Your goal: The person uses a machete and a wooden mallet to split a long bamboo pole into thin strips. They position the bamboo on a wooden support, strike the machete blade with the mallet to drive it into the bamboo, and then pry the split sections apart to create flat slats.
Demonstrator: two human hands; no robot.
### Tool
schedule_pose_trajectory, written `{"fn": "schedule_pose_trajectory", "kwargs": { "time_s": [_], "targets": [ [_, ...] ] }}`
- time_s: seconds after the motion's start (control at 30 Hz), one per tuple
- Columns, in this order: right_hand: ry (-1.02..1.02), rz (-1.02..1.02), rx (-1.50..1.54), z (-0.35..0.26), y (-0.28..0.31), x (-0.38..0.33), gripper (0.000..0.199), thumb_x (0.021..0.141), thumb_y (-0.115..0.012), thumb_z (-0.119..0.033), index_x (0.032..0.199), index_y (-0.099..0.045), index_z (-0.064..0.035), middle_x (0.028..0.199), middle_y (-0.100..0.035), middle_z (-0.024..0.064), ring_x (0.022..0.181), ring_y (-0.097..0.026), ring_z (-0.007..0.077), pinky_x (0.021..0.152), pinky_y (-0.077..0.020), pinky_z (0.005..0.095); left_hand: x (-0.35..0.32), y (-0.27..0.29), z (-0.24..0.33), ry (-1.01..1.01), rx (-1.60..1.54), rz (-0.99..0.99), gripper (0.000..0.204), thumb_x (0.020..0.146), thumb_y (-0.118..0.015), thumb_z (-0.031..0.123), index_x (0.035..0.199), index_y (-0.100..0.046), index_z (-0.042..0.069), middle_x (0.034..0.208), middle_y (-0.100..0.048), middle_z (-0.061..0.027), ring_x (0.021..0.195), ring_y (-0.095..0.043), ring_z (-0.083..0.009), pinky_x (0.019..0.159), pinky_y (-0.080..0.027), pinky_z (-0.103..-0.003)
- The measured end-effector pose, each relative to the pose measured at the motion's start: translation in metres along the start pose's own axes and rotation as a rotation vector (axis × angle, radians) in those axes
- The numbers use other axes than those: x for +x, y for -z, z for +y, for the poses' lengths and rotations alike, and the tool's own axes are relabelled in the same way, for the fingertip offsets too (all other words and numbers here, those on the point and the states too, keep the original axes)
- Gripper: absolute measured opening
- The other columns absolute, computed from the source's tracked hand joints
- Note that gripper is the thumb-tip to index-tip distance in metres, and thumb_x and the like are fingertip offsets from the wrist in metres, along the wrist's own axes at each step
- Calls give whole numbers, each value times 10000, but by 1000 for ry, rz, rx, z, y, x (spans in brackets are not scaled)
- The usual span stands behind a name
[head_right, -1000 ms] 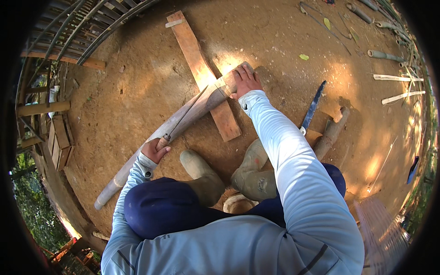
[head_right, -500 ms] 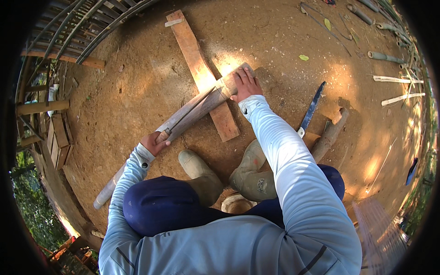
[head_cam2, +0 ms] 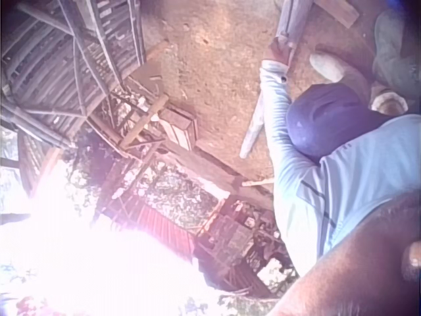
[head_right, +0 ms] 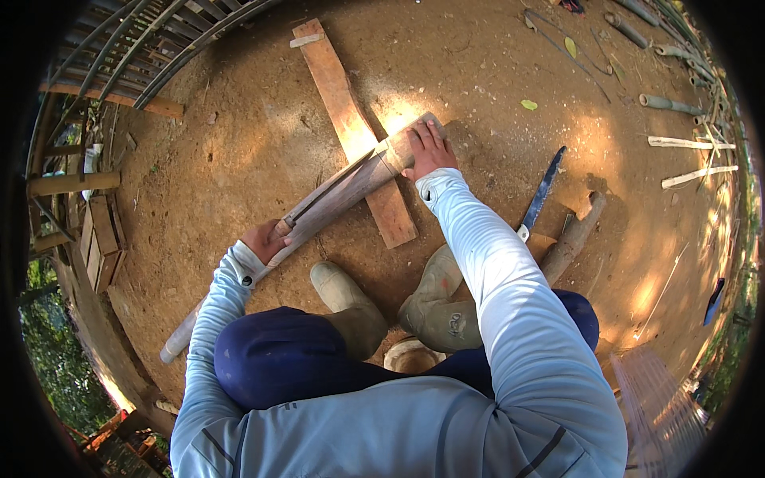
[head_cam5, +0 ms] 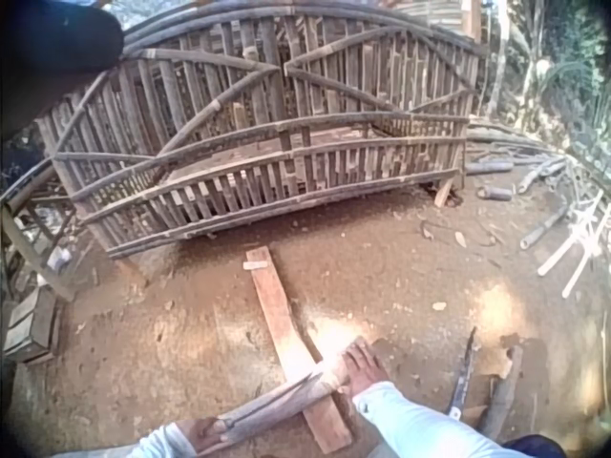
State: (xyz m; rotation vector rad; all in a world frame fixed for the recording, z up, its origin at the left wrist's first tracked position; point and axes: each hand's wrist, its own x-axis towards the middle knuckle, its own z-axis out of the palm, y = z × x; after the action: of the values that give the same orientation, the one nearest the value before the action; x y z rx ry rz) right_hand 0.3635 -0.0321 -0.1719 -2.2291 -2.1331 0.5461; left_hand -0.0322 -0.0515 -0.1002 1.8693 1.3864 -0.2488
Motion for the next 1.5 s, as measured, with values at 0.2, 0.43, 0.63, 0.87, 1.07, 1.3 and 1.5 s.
{"fn": "schedule_pose_trajectory", "kwargs": {
  "time_s": [0.2,0.43,0.63,0.87,1.07,1.3,1.5],
  "targets": [
    [5,-12,7,0,0,0,870,780,-764,-330,1483,-293,-127,1577,-177,61,1474,-102,241,1189,-205,415,5,-2,-18,-49,-80,47,591,868,-637,459,1220,-568,-10,948,-661,-242,925,-654,-361,819,-504,-410],
    [-13,-38,30,-1,5,-2,860,788,-759,-325,1484,-293,-129,1581,-167,63,1474,-99,246,1193,-198,397,2,5,-8,-31,-48,29,567,861,-633,485,1124,-588,-15,848,-638,-231,835,-641,-363,748,-490,-420],
    [5,-45,1,4,1,-4,861,802,-741,-340,1495,-266,-152,1589,-142,45,1476,-83,244,1184,-210,418,8,2,-16,-68,-75,46,521,858,-628,517,910,-608,-1,686,-581,-204,672,-595,-368,630,-453,-438],
    [-10,-58,-3,3,2,-3,860,804,-737,-350,1498,-261,-173,1597,-120,35,1478,-81,240,1177,-223,432,9,1,-16,-95,-27,97,534,856,-630,525,921,-621,-6,709,-608,-217,702,-617,-386,644,-469,-446],
    [-10,-46,7,2,4,-5,887,771,-771,-320,1488,-286,-130,1582,-164,60,1473,-100,250,1188,-213,386,9,3,-11,-75,-19,74,559,860,-633,506,1025,-625,-28,776,-641,-231,754,-642,-381,684,-493,-436],
    [-7,-56,-8,1,5,-5,879,787,-758,-321,1495,-267,-145,1589,-140,56,1476,-87,246,1185,-218,402,9,7,-13,-71,-24,63,567,865,-617,535,1032,-621,-6,806,-651,-234,804,-646,-401,714,-497,-443],
    [-8,-71,-3,0,7,-6,888,778,-770,-300,1492,-271,-127,1587,-137,67,1475,-86,252,1193,-205,384,12,14,-7,-53,23,5,579,849,-638,535,1032,-621,-15,819,-653,-244,809,-646,-408,726,-500,-446]
  ]
}}
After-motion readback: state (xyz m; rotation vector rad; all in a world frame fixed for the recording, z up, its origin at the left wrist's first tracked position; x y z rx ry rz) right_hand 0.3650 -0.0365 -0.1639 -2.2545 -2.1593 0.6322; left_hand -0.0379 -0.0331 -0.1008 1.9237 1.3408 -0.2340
